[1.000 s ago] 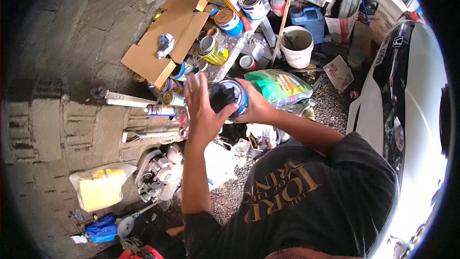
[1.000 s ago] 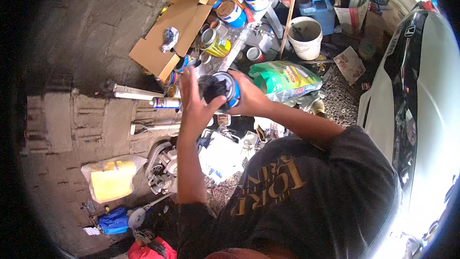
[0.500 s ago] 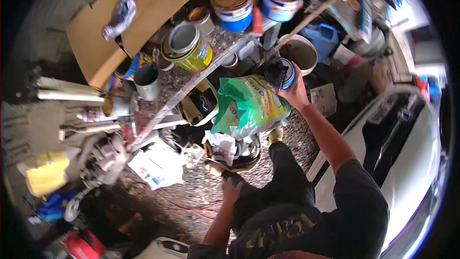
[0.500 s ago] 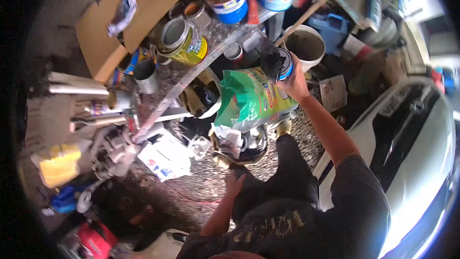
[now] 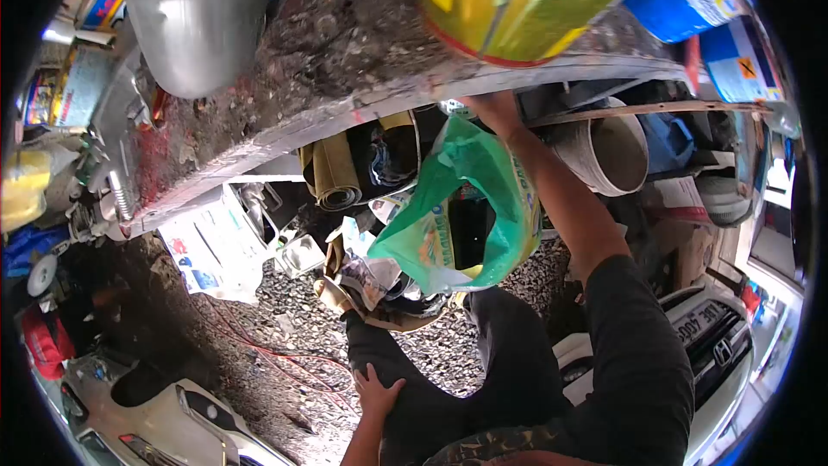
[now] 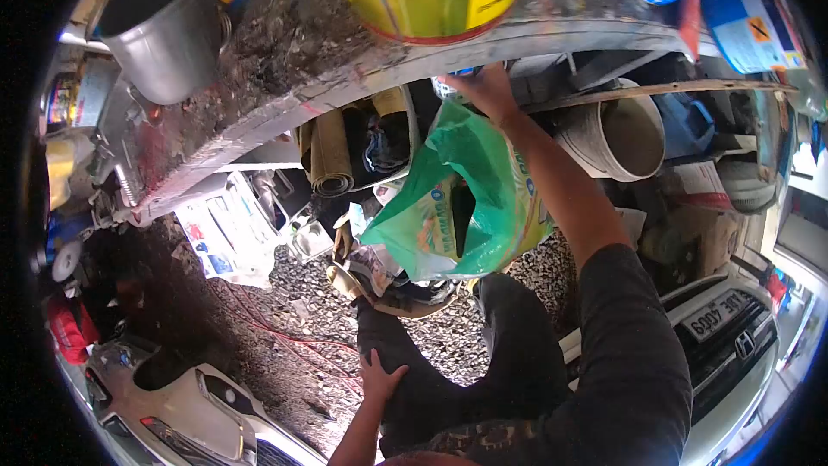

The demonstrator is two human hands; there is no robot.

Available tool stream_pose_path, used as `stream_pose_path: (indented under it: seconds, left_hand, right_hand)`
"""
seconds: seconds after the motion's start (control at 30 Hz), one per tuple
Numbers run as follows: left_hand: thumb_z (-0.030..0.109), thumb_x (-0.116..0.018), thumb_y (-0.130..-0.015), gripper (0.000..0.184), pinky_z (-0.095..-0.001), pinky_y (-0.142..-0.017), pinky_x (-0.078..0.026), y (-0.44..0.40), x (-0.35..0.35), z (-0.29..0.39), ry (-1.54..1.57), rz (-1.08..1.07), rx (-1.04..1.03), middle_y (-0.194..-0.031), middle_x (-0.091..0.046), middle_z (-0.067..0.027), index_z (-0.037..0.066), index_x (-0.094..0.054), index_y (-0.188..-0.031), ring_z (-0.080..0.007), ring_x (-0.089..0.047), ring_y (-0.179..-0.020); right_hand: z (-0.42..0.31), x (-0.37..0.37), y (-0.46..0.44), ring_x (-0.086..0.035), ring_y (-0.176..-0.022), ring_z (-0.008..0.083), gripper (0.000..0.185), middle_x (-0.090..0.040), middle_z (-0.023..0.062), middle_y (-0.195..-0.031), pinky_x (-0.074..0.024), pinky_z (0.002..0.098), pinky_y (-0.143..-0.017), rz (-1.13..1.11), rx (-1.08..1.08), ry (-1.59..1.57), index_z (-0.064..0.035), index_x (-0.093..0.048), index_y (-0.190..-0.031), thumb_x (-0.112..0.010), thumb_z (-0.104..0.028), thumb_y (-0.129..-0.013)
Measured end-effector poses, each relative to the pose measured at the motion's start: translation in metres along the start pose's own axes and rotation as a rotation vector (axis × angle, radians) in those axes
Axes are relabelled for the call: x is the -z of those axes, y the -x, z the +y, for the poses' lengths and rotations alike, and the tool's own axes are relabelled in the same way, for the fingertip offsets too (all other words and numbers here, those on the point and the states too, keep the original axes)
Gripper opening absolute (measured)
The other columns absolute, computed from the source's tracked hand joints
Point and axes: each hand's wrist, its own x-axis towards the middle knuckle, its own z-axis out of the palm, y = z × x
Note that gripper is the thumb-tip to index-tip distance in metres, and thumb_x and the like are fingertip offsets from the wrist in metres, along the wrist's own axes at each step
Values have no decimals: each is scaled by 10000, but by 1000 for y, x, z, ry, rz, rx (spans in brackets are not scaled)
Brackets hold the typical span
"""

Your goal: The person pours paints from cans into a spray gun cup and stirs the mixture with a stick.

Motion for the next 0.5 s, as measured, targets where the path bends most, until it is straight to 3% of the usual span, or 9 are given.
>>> stream_pose_path:
  seconds: [0.03,0.1,0.17,0.2,0.3,0.33,0.4,0.43,0.5]
  left_hand:
    - [457,-789,-819,870,-522,-1096,-416,1,-8,-2,-38,96,-79,-1529,-355,-282,44,-419,-1489,-485,-454,-1329]
    - [253,-728,-874,562,-502,-1029,-461,-8,41,46,310,343,-320,-1385,-495,-251,22,-533,-1349,-447,-524,-1234]
    - [-21,-607,-896,260,-463,-882,-515,-15,120,125,623,575,-470,-1104,-632,-198,1,-624,-1155,-390,-606,-1041]
    - [-26,-595,-895,243,-442,-847,-515,-26,161,163,587,637,-629,-1060,-629,-200,1,-631,-1134,-391,-607,-994]
    - [-20,-546,-927,128,-420,-754,-510,-72,248,282,646,595,-835,-934,-644,-189,0,-631,-1021,-373,-638,-895]
    - [84,-513,-1019,160,-341,-737,-560,-111,248,310,763,499,-910,-927,-666,-127,-20,-634,-1023,-199,-656,-814]
    - [230,-476,-1038,277,-316,-665,-554,-150,271,380,876,247,-867,-873,-653,-79,17,-653,-1053,-157,-640,-736]
    - [184,-474,-1025,242,-331,-685,-556,-192,275,403,626,359,-904,-894,-654,-112,13,-644,-1033,-201,-654,-750]
    - [166,-506,-952,140,-269,-541,-397,-254,292,434,735,124,-880,-855,-625,-59,84,-615,-982,-128,-512,-631]
  right_hand:
    - [2,-4,-3,-656,-1094,251,648,-694,146,-1171,-494,377,-957,6,94,72,-9,-626,-1221,-906,-285,-706]
    - [9,-2,-1,-663,-1084,263,544,-711,136,-1156,-494,385,-955,17,115,117,-12,-670,-1168,-880,-257,-731]
    - [-1,14,2,-655,-1099,273,520,-714,146,-1139,-483,396,-975,-82,-97,14,-5,-673,-1164,-871,-221,-735]
    - [-20,32,8,-613,-1184,294,695,-653,176,-1247,-466,396,-1008,-176,-174,-48,-4,-581,-1299,-887,-225,-715]
    - [-24,50,46,-560,-1261,323,915,-560,213,-1352,-466,404,-1021,259,2,-13,-5,-426,-1425,-911,-240,-685]
    - [-7,56,61,-517,-1301,367,1087,-494,235,-1399,-444,423,-1061,292,73,-25,0,-308,-1485,-934,-253,-633]
    - [-2,75,95,-510,-1306,369,1096,-492,237,-1399,-418,428,-1092,428,-11,41,18,-312,-1485,-932,-224,-614]
    - [2,84,118,-507,-1308,370,1101,-490,239,-1400,-405,431,-1108,498,-71,74,26,-314,-1485,-930,-209,-604]
    - [0,110,164,-492,-1327,374,1123,-477,238,-1416,-383,425,-1132,547,-87,39,34,-298,-1495,-925,-188,-590]
